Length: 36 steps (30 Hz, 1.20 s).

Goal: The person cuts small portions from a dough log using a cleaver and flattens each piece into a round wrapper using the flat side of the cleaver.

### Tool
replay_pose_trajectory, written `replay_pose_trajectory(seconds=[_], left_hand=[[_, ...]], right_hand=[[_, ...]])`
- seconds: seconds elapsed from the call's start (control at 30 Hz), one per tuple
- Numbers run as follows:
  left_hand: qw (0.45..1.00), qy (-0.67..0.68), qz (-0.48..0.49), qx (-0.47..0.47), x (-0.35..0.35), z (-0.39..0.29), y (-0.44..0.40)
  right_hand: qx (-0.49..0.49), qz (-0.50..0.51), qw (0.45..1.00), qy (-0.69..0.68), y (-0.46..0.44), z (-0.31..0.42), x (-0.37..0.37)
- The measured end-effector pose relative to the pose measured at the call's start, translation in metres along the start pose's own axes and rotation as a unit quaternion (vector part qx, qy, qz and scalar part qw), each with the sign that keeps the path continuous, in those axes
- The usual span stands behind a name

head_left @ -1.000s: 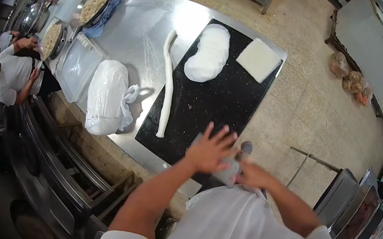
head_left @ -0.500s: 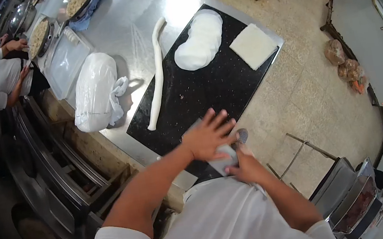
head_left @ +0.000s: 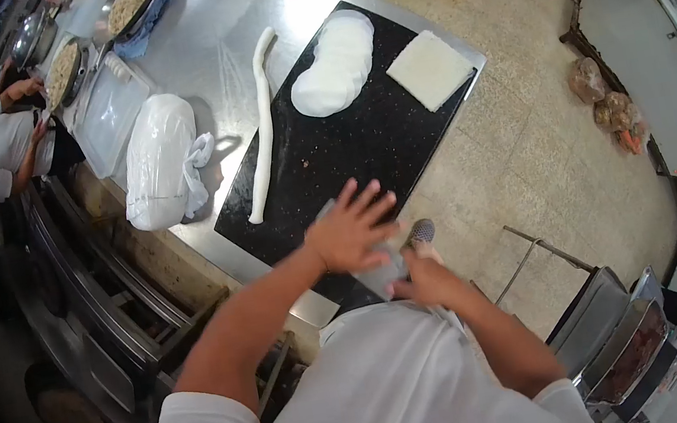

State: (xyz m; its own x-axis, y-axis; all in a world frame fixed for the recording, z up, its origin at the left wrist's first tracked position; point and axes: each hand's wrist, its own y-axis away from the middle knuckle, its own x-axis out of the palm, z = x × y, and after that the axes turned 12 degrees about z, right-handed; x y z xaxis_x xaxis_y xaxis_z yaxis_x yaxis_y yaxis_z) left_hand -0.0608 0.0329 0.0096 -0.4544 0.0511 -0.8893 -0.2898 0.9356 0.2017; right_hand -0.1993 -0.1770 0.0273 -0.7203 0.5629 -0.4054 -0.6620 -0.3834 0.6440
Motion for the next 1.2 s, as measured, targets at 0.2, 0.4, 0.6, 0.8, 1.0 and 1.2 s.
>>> replay_pose_trajectory(seconds=[0.2,0.4,0.6,0.8,1.0,1.2], left_hand=[[0.997,-0.065,-0.003,0.037,-0.004,-0.003,-0.049],[0.997,-0.044,-0.061,-0.020,-0.020,0.033,-0.044],[1.000,-0.019,0.024,0.002,0.014,0.000,0.012],[0.992,-0.076,-0.102,-0.007,-0.018,0.038,-0.034],[0.959,-0.057,-0.274,-0.054,-0.057,0.043,-0.050],[0.935,0.270,0.108,-0.202,-0.031,0.007,0.013]], right_hand=[[0.104,-0.014,0.992,-0.063,0.003,-0.009,-0.030],[0.051,0.000,0.998,-0.041,-0.026,0.011,-0.069],[0.013,-0.013,0.999,-0.044,-0.012,0.010,0.002],[0.085,-0.057,0.994,0.032,-0.037,0.022,-0.066],[0.081,-0.139,0.987,-0.009,-0.023,0.015,-0.047],[0.128,-0.079,0.985,-0.085,0.072,0.010,0.057]])
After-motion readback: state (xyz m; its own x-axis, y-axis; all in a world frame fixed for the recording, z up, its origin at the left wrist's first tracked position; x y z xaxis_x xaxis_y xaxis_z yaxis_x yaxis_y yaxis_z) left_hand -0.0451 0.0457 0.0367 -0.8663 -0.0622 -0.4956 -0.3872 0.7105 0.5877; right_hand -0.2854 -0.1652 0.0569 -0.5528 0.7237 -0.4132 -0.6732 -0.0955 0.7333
